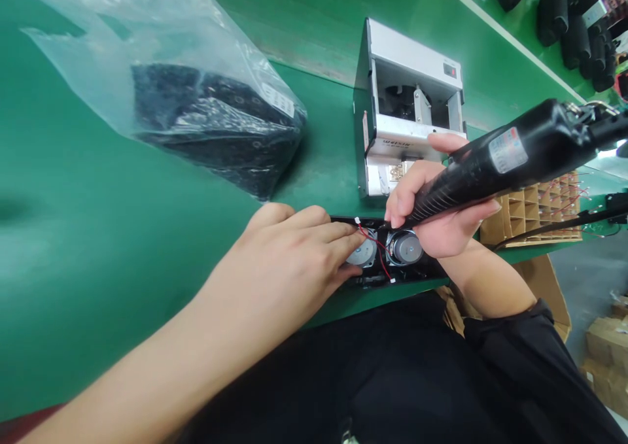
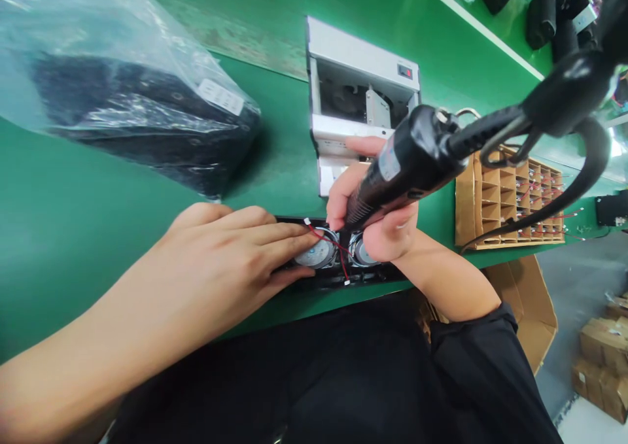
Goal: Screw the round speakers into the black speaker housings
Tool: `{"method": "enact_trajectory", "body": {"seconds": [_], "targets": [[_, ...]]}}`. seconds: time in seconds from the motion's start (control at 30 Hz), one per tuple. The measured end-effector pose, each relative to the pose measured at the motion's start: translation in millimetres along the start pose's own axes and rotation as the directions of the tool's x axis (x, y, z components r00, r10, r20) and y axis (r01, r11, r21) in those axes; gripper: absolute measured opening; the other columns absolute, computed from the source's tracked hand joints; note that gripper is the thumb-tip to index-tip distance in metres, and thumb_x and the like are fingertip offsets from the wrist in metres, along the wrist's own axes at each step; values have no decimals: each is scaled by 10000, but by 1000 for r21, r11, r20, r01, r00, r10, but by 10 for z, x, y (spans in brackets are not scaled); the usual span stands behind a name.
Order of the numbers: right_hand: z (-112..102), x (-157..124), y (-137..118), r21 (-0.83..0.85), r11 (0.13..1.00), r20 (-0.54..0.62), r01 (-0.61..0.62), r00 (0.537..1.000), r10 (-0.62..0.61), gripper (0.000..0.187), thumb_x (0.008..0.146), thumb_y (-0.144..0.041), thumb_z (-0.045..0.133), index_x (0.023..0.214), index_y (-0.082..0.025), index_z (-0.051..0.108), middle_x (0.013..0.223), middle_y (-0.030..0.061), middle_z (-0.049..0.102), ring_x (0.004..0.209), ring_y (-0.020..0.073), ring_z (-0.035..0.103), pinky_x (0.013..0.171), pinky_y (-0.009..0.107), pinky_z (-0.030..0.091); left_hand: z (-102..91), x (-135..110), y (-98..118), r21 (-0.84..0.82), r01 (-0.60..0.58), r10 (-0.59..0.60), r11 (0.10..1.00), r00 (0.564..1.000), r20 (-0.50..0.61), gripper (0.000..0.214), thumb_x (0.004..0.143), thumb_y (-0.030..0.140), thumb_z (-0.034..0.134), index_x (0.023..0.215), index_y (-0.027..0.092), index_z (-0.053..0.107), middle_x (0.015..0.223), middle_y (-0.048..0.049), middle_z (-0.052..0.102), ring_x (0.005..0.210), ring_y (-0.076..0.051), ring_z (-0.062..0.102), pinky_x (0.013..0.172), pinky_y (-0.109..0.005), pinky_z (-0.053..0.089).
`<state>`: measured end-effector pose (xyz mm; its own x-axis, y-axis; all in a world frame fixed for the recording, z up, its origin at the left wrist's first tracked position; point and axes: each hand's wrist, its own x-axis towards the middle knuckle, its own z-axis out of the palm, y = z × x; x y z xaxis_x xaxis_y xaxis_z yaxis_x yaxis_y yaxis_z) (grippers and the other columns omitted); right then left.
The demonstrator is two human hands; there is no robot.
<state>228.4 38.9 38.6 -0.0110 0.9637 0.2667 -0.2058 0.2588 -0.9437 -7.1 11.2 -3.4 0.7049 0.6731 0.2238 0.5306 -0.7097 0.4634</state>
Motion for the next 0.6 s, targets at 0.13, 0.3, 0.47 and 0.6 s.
{"method": "enact_trajectory", "body": {"seconds": [0.13,0.3,0.47,0.6], "targets": [[13,-25,56,-20,1000,5,-1,1000,1,861,899,-1155,729,1361,-431,678,668,-124,703,412,211,545,465,406,549,0,-8,-12,14,-14,14,1000,1000,19,134,1182,286,784,1267,263,885,1274,-109,981,1045,-384,828,825,-526,447],[-10,-19,61,-43,999,2,-31,1000,31,851,888,-1182,678,1383,-490,684,685,-133,749,432,237,547,469,438,531,-9,15,18,54,-2,2,999,1000,7,160,1142,255,837,1264,299,930,1229,-100,983,1032,-360,838,820,-540,486],[-3,1,36,-28,999,-10,-36,999,36,848,854,-1185,713,1328,-483,692,661,-148,743,416,226,539,449,417,514,-27,27,32,109,-24,23,994,1000,8,182,1161,261,804,1259,320,945,1191,-86,981,997,-347,831,802,-542,497],[24,6,49,-37,999,-2,-30,1000,30,873,862,-1183,701,1345,-457,656,659,-145,730,407,214,539,438,397,525,-3,16,13,90,-34,35,995,999,-14,178,1175,247,790,1283,271,929,1203,-96,981,1001,-346,819,809,-542,478]]}}
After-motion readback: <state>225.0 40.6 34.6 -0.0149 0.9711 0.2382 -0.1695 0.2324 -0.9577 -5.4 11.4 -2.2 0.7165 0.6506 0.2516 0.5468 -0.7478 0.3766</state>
